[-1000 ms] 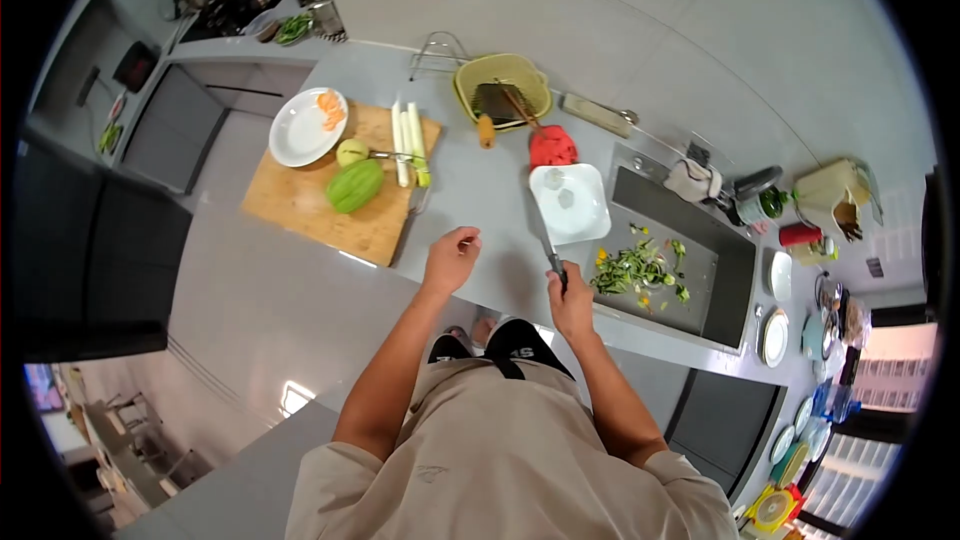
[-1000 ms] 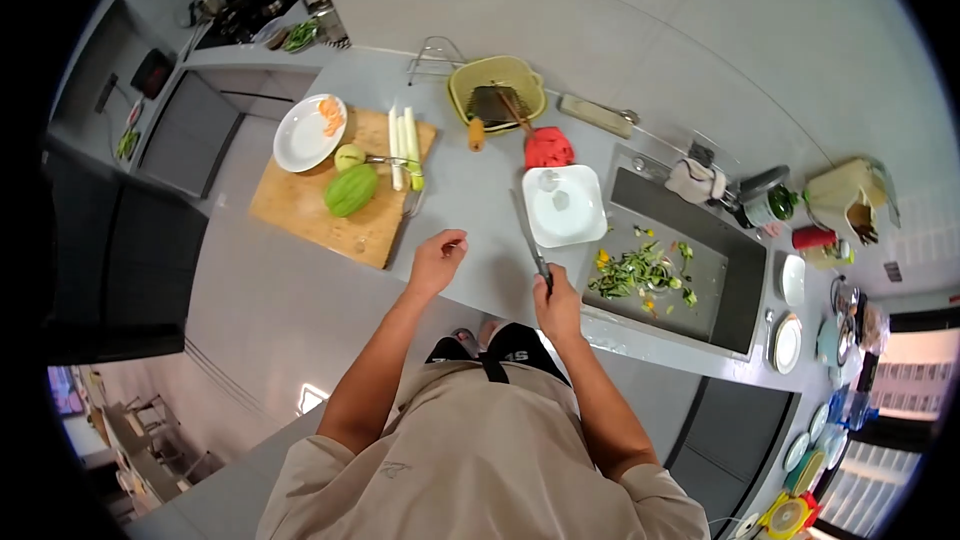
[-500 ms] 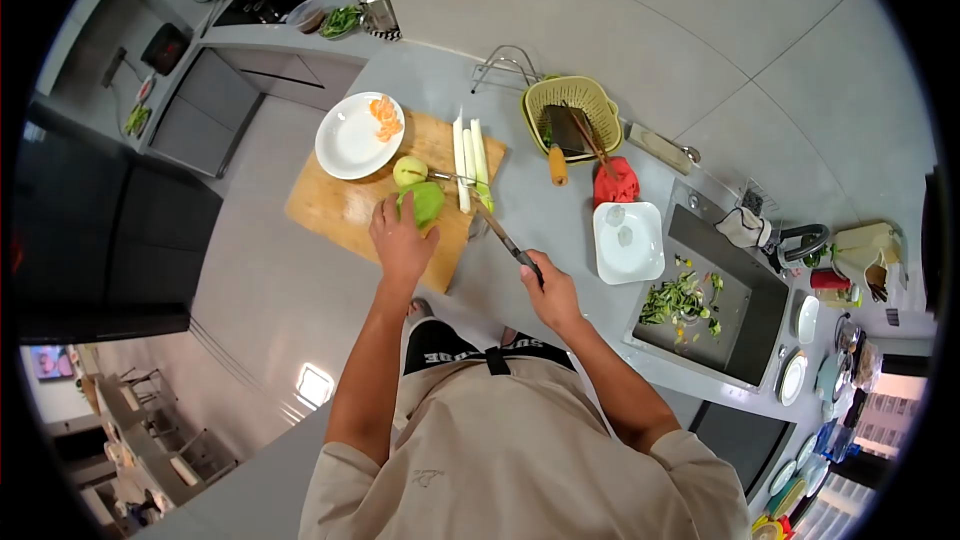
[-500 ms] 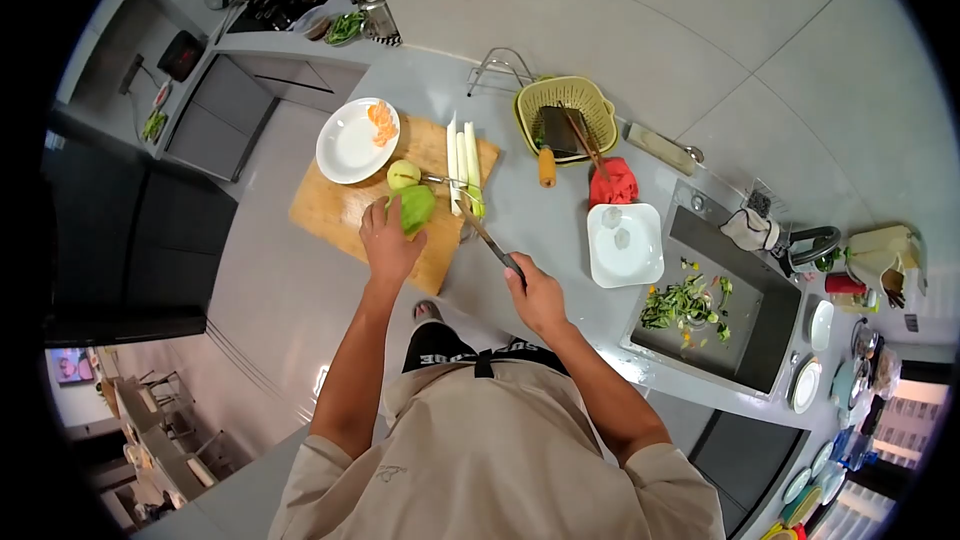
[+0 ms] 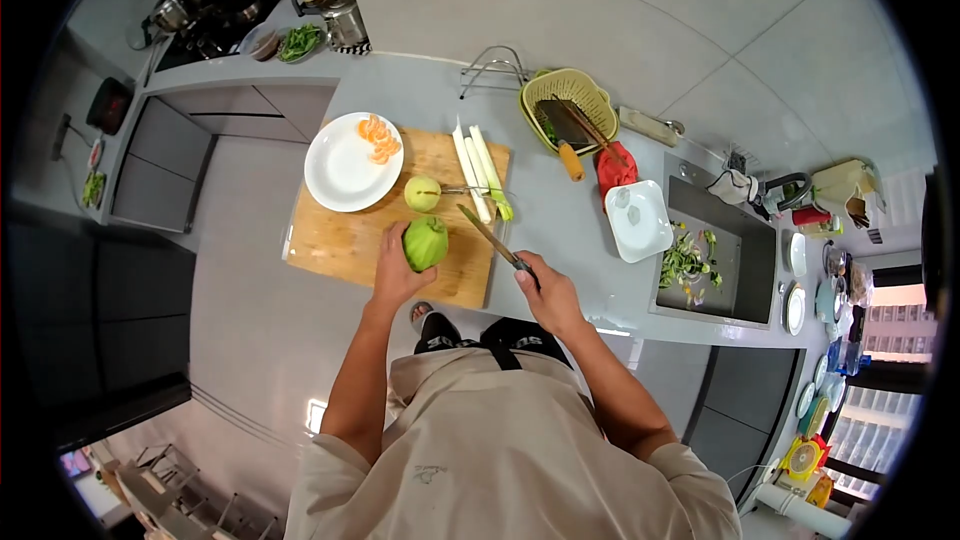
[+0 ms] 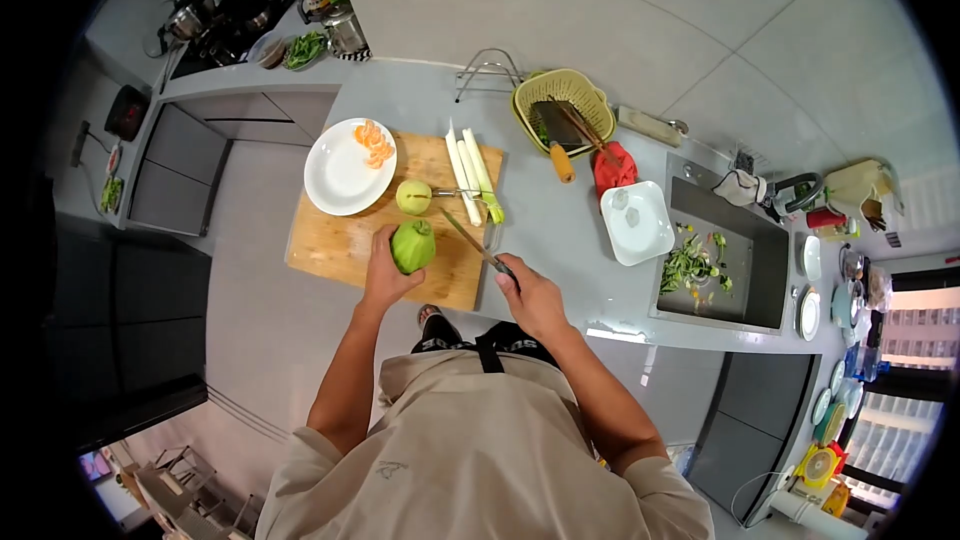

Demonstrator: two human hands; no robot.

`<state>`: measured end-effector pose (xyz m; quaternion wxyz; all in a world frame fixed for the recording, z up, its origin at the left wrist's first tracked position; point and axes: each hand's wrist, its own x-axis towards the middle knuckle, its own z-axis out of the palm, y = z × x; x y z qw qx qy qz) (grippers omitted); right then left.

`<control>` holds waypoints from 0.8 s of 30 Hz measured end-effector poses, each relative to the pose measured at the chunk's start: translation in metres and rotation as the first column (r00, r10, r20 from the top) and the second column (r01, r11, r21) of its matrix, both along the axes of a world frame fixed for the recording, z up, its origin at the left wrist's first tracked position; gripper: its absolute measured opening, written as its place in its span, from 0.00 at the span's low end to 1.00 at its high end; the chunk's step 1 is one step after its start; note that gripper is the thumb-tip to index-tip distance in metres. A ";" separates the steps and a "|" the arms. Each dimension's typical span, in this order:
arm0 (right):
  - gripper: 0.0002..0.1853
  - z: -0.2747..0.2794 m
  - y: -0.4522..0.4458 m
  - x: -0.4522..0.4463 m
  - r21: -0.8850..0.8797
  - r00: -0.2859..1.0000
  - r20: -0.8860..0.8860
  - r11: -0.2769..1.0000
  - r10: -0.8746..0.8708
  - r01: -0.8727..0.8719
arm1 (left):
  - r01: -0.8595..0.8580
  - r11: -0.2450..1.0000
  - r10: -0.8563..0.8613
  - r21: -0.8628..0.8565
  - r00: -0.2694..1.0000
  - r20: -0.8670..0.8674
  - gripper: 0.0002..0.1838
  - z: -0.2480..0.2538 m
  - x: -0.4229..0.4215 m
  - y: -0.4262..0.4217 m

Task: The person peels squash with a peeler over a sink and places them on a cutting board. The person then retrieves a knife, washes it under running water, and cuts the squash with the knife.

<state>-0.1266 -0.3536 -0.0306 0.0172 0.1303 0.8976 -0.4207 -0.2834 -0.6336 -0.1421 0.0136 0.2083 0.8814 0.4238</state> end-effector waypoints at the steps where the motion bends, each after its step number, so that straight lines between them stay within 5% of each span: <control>1: 0.20 0.004 -0.004 -0.002 0.004 1.000 -0.006 1.000 0.021 -0.021 | 0.026 1.000 -0.026 0.010 1.000 0.004 0.54 0.000 -0.001 -0.003; 6: 0.19 0.012 -0.001 -0.009 0.034 0.977 -0.139 0.986 0.164 -0.161 | 0.060 0.984 -0.078 0.170 0.992 0.102 0.54 0.019 0.007 -0.004; 8: 0.18 0.023 0.004 -0.013 0.049 0.982 -0.125 0.989 0.144 -0.139 | -0.172 0.718 -0.238 0.675 0.850 0.469 0.51 0.024 0.013 0.004; 9: 0.18 0.030 0.007 -0.016 0.052 0.979 -0.132 0.987 0.155 -0.149 | -0.175 0.715 -0.230 0.677 0.856 0.463 0.51 0.024 0.014 0.006; 11: 0.16 0.043 0.012 -0.019 0.049 0.982 -0.119 0.989 0.143 -0.138 | -0.490 0.338 -0.496 0.803 0.633 0.595 0.49 0.021 0.017 0.011; 14: 0.15 0.053 0.017 -0.023 0.125 0.971 -0.174 0.982 0.165 -0.145 | -0.548 0.325 -0.468 0.770 0.615 0.635 0.49 0.024 0.019 0.024; 15: 0.15 0.054 0.021 -0.023 0.126 0.970 -0.174 0.981 0.168 -0.147 | -0.550 0.323 -0.466 0.770 0.616 0.635 0.49 0.030 0.019 0.031; 17: 0.15 0.053 0.027 -0.023 0.317 0.945 -0.204 0.930 0.257 -0.185 | -0.287 0.691 -0.174 0.664 0.826 0.537 0.50 0.054 0.016 0.040; 18: 0.15 0.053 0.028 -0.021 0.314 0.945 -0.202 0.931 0.256 -0.185 | -0.288 0.692 -0.173 0.661 0.824 0.540 0.50 0.064 0.016 0.041; 20: 0.15 0.059 0.029 -0.021 0.456 0.915 -0.256 0.874 0.312 -0.171 | -0.110 0.931 0.003 0.349 0.956 0.293 0.51 0.081 0.014 0.041; 24: 0.13 0.069 0.028 -0.019 0.467 0.899 -0.301 0.871 0.318 -0.152 | -0.104 0.959 0.058 0.265 0.983 0.174 0.51 0.093 0.017 0.042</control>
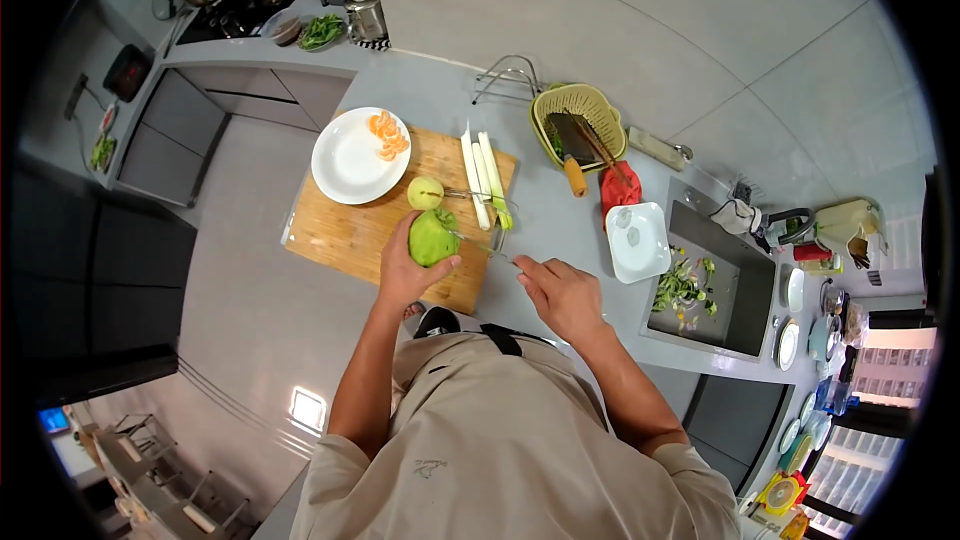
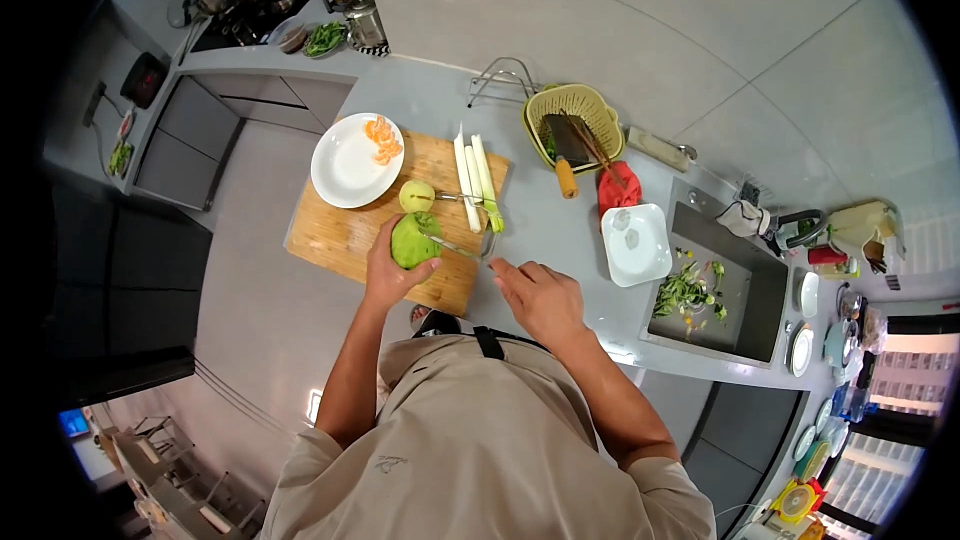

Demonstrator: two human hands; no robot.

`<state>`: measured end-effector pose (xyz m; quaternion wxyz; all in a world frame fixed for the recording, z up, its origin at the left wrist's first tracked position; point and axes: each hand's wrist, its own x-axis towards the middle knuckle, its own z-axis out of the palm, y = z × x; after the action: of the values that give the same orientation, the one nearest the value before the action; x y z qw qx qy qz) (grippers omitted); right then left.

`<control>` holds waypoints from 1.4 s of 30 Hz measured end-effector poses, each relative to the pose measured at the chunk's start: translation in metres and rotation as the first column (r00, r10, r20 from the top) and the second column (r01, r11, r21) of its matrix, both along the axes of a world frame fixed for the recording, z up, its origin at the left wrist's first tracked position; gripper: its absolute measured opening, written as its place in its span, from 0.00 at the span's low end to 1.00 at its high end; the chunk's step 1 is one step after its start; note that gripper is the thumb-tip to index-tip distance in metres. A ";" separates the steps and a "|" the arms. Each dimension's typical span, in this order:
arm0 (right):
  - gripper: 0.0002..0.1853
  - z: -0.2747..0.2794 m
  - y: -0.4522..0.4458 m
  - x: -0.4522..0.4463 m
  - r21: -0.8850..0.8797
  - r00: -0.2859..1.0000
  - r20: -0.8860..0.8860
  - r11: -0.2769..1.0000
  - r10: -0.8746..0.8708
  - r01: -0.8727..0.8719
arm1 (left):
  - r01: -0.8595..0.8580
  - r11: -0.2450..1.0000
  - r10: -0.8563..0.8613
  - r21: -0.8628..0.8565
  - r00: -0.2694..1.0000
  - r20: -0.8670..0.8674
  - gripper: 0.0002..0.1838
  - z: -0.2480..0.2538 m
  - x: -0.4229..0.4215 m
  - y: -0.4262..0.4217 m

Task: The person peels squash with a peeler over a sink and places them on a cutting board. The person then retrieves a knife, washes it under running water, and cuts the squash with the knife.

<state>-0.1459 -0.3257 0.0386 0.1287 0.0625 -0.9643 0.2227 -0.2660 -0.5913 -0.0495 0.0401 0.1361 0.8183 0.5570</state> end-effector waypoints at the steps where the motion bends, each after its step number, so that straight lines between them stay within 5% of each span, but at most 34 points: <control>1: 0.14 0.001 0.000 0.000 0.002 1.000 -0.024 1.000 0.009 -0.009 | -0.014 1.000 0.014 -0.022 1.000 -0.027 0.51 0.002 0.001 0.000; 20: 0.14 0.017 -0.004 -0.003 0.137 0.998 -0.061 0.990 -0.036 0.044 | -0.047 0.972 -0.015 -0.230 0.966 -0.260 0.50 0.026 -0.011 0.003; 27: 0.14 0.015 0.002 -0.012 0.163 0.998 -0.063 0.986 -0.028 0.038 | 0.027 0.956 -0.074 -0.292 0.985 -0.153 0.50 0.024 -0.018 -0.001; 30: 0.14 0.016 0.007 -0.019 0.161 0.995 -0.098 0.987 0.005 0.011 | 0.102 0.986 -0.120 -0.129 0.982 -0.143 0.50 0.014 -0.022 -0.007; 35: 0.15 0.022 0.012 -0.029 0.143 0.993 -0.102 0.988 0.067 -0.052 | 0.244 0.958 -0.265 0.149 0.954 0.138 0.49 0.021 -0.028 -0.014; 42: 0.15 0.016 0.010 -0.031 0.113 0.994 -0.090 0.992 0.059 -0.049 | 0.261 0.933 -0.318 0.249 0.922 0.223 0.49 0.026 -0.026 -0.018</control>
<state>-0.1765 -0.3159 0.0544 0.1637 0.1060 -0.9661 0.1694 -0.2917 -0.6094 -0.0231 0.2142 0.1856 0.7117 0.6428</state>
